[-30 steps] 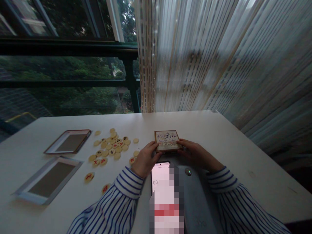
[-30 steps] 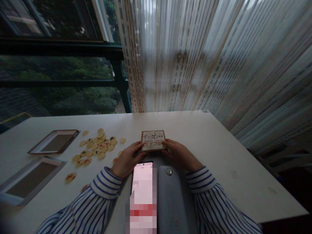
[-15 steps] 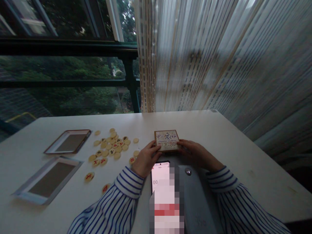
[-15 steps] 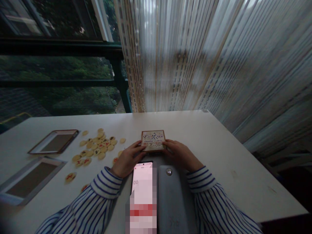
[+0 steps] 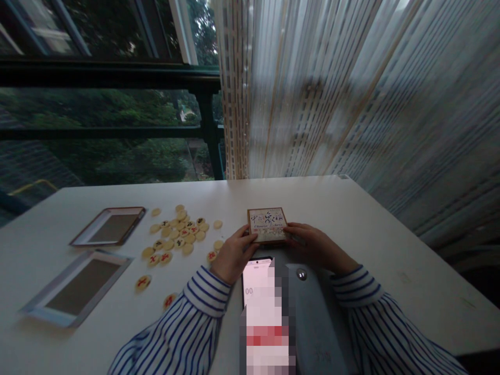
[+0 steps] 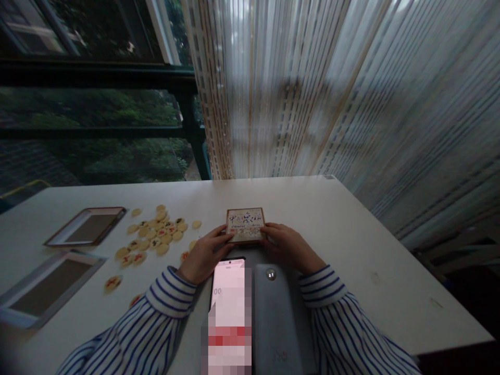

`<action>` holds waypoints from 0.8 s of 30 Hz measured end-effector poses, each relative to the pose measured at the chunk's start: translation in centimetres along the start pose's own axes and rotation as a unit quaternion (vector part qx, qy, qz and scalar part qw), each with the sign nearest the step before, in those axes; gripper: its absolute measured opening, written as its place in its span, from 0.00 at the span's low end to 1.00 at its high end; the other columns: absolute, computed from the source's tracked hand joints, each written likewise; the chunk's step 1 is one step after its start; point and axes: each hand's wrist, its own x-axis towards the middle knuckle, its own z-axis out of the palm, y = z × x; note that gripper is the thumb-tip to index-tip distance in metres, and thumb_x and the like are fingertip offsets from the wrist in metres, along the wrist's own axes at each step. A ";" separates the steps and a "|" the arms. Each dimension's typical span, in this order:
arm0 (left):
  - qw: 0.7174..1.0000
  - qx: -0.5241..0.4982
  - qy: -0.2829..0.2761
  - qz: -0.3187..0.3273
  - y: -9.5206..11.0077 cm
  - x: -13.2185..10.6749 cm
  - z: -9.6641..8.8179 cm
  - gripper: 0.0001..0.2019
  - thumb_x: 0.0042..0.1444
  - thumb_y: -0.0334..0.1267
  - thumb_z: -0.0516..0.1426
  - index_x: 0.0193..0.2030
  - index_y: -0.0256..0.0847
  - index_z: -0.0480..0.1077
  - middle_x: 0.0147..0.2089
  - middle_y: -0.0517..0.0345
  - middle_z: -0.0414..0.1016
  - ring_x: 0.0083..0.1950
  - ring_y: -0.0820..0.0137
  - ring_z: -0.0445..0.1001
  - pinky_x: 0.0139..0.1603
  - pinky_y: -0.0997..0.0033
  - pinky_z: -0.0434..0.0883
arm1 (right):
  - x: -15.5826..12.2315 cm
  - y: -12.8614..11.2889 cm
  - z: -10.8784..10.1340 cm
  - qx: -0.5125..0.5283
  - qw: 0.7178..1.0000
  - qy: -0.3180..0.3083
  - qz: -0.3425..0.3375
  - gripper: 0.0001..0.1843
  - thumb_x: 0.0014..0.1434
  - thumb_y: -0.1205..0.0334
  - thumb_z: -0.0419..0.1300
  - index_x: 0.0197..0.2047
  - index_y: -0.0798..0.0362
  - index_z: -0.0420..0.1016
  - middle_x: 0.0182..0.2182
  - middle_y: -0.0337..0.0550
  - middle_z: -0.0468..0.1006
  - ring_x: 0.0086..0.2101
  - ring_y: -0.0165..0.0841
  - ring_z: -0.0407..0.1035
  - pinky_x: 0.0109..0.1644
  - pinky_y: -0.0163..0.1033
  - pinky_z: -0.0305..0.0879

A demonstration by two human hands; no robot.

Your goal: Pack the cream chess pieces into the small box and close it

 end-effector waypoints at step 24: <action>0.999 0.033 0.008 0.011 0.5 0.4 -0.4 0.12 0.57 0.38 0.51 0.43 0.41 0.74 0.53 0.51 0.70 0.50 0.66 0.71 0.52 0.65 0.69 | 0.1 -0.1 0.0 -0.004 1.000 0.006 0.001 0.16 0.58 0.60 0.54 0.50 0.52 0.71 0.52 0.51 0.69 0.51 0.39 0.65 0.54 0.49 0.64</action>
